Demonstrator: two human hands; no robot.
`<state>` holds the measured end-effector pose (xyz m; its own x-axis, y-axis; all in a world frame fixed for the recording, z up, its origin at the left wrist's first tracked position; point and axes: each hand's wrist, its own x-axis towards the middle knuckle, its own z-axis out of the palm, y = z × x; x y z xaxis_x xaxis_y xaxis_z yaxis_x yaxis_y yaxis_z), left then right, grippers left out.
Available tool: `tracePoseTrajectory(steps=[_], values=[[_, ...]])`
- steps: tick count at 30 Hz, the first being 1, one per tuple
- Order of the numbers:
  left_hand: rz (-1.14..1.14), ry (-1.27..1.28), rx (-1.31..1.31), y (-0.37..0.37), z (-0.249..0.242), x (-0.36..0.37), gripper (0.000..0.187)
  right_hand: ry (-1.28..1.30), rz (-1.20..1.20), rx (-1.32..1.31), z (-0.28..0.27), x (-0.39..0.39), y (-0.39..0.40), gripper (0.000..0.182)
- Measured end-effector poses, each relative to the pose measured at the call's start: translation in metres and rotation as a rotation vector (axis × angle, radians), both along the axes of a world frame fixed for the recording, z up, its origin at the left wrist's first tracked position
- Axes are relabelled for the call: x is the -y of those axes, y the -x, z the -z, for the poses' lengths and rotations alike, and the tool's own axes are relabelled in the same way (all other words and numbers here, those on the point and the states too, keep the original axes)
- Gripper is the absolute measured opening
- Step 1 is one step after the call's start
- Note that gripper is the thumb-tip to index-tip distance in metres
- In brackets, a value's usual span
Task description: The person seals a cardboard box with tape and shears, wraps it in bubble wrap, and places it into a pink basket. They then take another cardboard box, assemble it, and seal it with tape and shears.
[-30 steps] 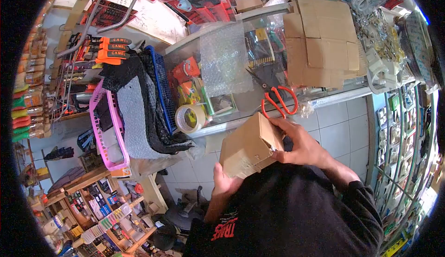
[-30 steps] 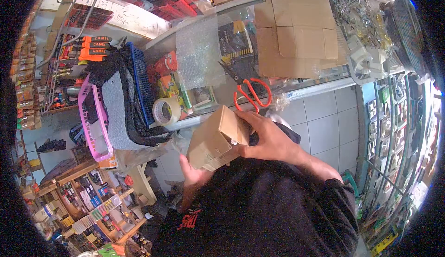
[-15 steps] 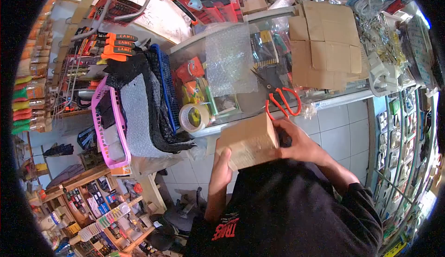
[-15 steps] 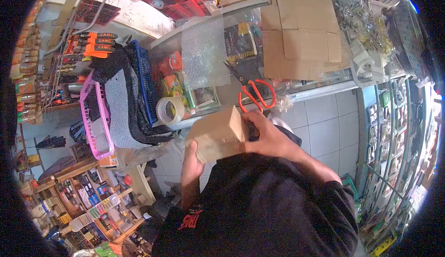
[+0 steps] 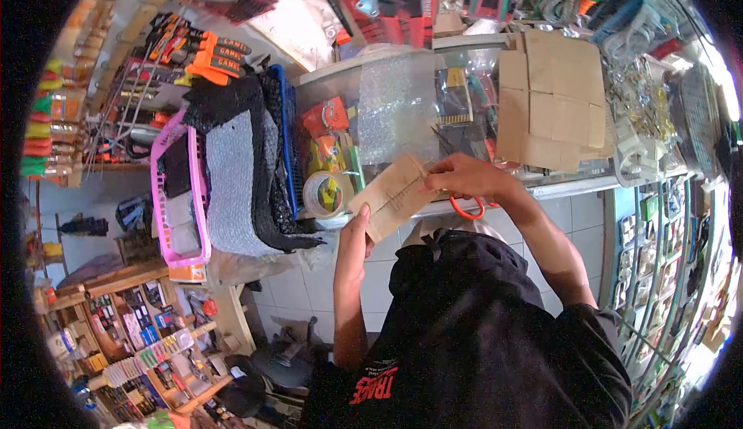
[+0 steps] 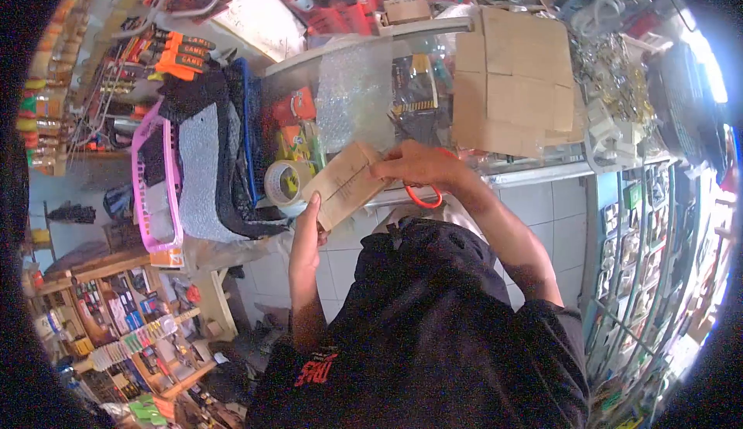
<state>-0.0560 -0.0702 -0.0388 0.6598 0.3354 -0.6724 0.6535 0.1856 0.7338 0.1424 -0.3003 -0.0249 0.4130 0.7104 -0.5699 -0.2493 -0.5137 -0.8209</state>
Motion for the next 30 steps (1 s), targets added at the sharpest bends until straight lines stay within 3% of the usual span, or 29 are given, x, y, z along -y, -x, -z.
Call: tracePoseTrajectory(steps=[4,7,10,13,16,20,23,30], values=[[-0.127,-0.2,0.117,-0.007,0.0,0.014,0.062,-0.027,-0.023,0.077,0.0,-0.004,0.001,0.062],[-0.054,-0.513,0.265,-0.004,-0.005,0.03,0.065,-0.035,0.031,0.092,-0.009,-0.003,0.007,0.063],[0.023,-0.914,0.21,-0.001,-0.048,0.066,0.072,-0.001,0.073,0.221,-0.005,-0.002,0.01,0.065],[0.173,-1.277,0.49,-0.006,-0.043,0.069,0.074,0.035,0.096,0.322,-0.001,-0.002,0.016,0.061],[0.54,-1.354,0.437,-0.021,-0.05,0.071,0.077,0.028,0.131,0.412,-0.008,-0.002,0.021,0.057],[0.718,-1.303,0.32,-0.033,-0.029,0.079,0.075,0.022,0.254,0.476,-0.023,-0.003,0.031,0.051],[0.638,-1.267,0.37,-0.034,-0.025,0.08,0.08,-0.171,0.396,0.729,-0.001,-0.007,0.043,0.042],[0.559,-1.277,0.401,-0.033,-0.022,0.081,0.081,-0.163,0.366,0.774,-0.013,-0.015,0.047,0.034]])
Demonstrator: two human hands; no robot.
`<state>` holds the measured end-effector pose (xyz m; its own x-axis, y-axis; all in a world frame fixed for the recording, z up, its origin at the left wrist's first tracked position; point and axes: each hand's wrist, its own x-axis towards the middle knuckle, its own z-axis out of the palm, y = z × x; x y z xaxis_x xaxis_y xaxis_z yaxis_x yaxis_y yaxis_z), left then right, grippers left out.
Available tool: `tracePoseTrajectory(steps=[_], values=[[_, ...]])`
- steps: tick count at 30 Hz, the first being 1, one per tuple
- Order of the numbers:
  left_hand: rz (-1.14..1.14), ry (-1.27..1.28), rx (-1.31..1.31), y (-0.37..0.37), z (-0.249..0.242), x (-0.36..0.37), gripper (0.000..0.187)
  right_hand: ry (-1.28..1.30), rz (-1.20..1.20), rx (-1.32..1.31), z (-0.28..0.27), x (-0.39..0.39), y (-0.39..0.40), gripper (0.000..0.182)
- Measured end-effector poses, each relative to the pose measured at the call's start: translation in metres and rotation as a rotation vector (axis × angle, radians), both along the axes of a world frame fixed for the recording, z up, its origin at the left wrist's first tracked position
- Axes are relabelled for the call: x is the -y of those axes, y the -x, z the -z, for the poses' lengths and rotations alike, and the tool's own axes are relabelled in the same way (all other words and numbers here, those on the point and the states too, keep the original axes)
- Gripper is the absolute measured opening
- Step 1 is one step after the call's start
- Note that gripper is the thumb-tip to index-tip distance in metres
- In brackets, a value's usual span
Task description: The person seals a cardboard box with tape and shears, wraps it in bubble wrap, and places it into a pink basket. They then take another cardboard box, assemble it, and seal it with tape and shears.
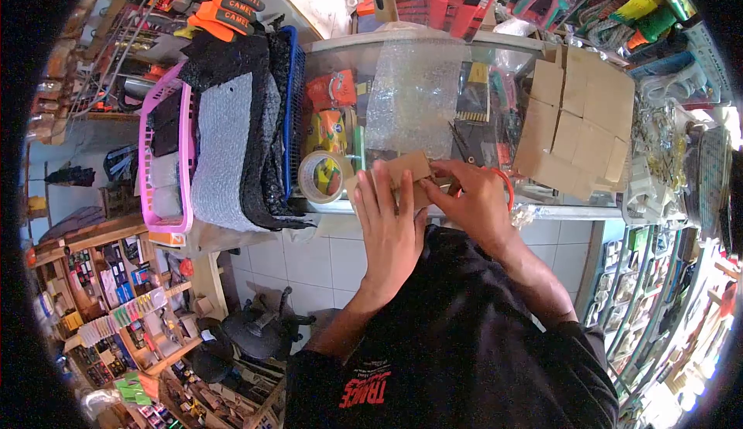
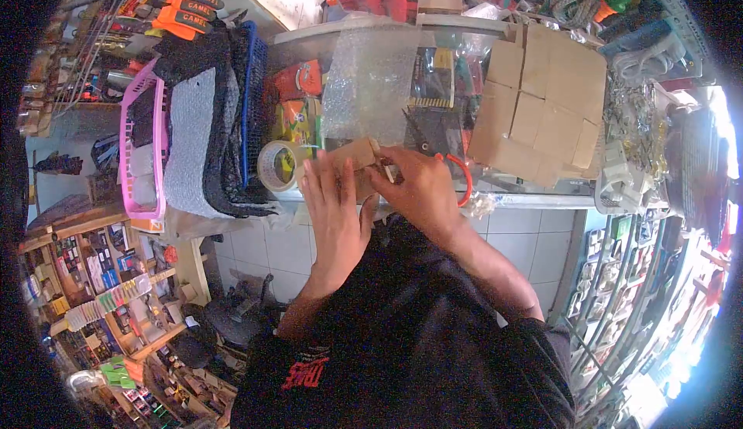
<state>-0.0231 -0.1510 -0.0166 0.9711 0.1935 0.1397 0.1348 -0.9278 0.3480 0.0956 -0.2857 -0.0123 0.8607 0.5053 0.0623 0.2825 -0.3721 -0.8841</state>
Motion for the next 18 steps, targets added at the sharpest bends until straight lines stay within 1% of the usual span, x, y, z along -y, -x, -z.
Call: tracePoseTrajectory(steps=[2,3,6,8,12,15,18], values=[[-0.045,-0.027,0.033,0.0,-0.002,0.003,0.08,-0.008,-0.016,-0.078,-0.007,0.001,-0.002,0.033],[-0.067,-0.04,0.05,0.001,-0.003,0.004,0.08,-0.009,-0.016,-0.061,-0.005,0.001,-0.003,0.032],[-0.022,-0.032,0.124,0.003,0.005,0.003,0.078,0.002,-0.018,-0.024,-0.002,0.001,-0.003,0.031],[-0.024,-0.037,0.083,0.002,0.003,0.003,0.078,0.031,-0.022,-0.016,-0.003,0.001,-0.003,0.029],[-0.023,-0.03,0.016,0.0,0.002,0.003,0.081,0.011,0.002,0.09,0.002,0.0,0.001,0.025],[-0.019,-0.042,0.012,-0.001,0.003,0.003,0.079,0.035,0.021,0.135,0.008,0.001,0.004,0.022],[-0.03,0.005,0.064,0.0,0.007,0.004,0.072,0.019,0.024,0.129,0.011,0.001,0.006,0.022]])
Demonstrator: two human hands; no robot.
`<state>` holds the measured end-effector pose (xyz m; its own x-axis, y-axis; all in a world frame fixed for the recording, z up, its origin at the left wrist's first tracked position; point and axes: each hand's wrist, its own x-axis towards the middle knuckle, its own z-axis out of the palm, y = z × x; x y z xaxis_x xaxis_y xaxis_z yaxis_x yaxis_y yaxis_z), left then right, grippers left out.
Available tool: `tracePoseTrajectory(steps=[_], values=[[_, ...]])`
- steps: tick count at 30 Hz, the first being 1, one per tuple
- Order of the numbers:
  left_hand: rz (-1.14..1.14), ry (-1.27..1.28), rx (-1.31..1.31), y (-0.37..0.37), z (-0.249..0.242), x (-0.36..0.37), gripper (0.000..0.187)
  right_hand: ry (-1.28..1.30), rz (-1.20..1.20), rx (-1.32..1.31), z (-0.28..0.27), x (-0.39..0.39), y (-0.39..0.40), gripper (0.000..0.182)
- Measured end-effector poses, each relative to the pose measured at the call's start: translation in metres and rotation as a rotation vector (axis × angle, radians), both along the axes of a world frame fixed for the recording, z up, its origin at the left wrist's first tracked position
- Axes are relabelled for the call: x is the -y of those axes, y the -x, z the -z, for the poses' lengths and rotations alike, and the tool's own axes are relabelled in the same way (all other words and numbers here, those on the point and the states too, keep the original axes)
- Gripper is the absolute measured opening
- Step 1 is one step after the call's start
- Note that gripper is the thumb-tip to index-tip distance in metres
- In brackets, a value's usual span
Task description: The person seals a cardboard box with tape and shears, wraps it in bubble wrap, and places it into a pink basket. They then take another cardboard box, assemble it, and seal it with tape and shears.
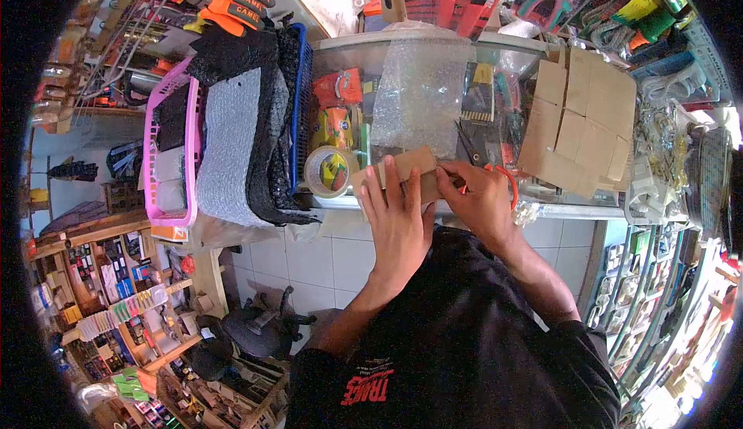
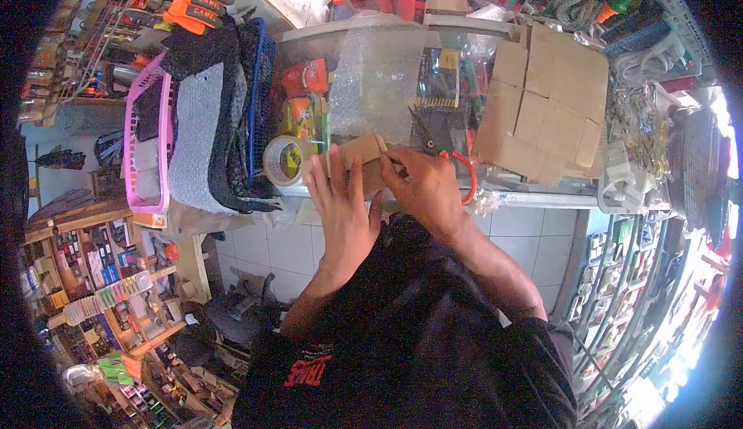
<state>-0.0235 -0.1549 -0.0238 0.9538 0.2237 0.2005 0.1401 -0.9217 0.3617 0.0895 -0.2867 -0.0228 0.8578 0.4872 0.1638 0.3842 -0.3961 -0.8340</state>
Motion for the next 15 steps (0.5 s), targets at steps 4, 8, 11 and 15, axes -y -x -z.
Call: tracePoseTrajectory(steps=[4,8,11,15], values=[[-0.023,-0.058,0.109,0.009,0.002,-0.002,0.068,-0.089,-0.014,-0.177,-0.001,0.002,-0.002,0.025],[-0.076,-0.106,0.049,0.007,-0.005,0.0,0.074,-0.175,-0.115,-0.247,-0.006,0.009,-0.006,0.033],[-0.085,-0.082,0.05,0.005,-0.006,0.0,0.075,-0.127,-0.176,-0.208,-0.008,0.012,-0.007,0.038],[-0.097,-0.087,0.062,0.005,-0.004,0.001,0.077,-0.112,-0.205,-0.217,-0.006,0.015,-0.009,0.038]])
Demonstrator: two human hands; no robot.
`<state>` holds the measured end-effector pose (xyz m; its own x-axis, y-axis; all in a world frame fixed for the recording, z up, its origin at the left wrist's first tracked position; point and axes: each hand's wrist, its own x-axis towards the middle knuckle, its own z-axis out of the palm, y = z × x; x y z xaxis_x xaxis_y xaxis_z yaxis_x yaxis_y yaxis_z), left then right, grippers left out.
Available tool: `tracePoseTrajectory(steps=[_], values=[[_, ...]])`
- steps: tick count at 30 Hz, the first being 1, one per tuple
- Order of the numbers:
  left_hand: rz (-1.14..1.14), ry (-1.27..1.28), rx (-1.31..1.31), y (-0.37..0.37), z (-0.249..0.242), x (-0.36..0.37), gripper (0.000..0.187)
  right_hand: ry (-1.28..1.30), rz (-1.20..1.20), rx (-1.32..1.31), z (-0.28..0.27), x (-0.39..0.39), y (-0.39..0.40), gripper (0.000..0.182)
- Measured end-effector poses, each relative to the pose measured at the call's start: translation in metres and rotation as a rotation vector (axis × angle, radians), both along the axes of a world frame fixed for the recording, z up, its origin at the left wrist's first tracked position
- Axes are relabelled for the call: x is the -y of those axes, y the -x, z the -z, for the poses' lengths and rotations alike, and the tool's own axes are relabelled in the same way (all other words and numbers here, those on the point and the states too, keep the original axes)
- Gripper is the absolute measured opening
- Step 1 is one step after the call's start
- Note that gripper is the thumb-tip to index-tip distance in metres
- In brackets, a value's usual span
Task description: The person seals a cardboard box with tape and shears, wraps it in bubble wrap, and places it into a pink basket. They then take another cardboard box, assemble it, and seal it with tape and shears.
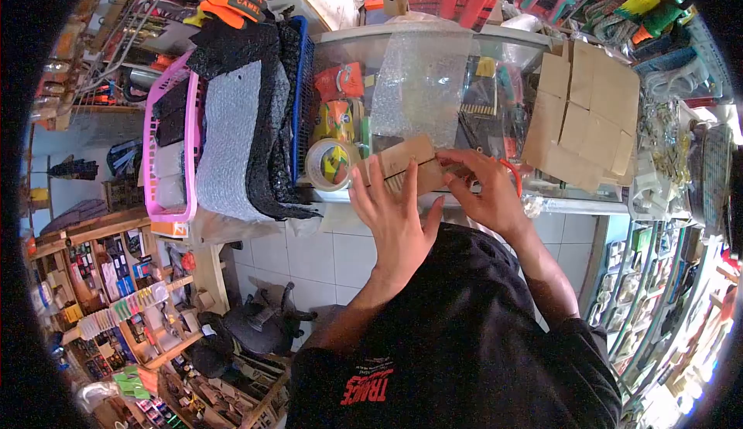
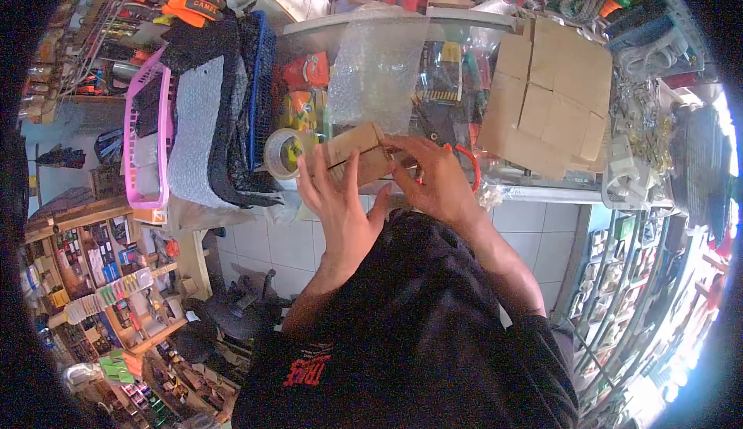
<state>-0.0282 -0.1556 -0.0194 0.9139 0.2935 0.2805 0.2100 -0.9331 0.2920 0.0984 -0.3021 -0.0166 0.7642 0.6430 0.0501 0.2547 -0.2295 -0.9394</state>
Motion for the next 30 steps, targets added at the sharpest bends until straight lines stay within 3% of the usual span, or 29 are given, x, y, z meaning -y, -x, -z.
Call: tracePoseTrajectory(steps=[17,30], values=[[-0.007,0.022,0.063,-0.01,0.006,-0.002,0.06,-0.01,0.056,-0.265,-0.006,-0.005,-0.008,0.037],[-0.016,-0.029,0.059,-0.007,0.009,0.0,0.059,0.052,0.046,-0.011,0.01,-0.016,-0.023,0.022]])
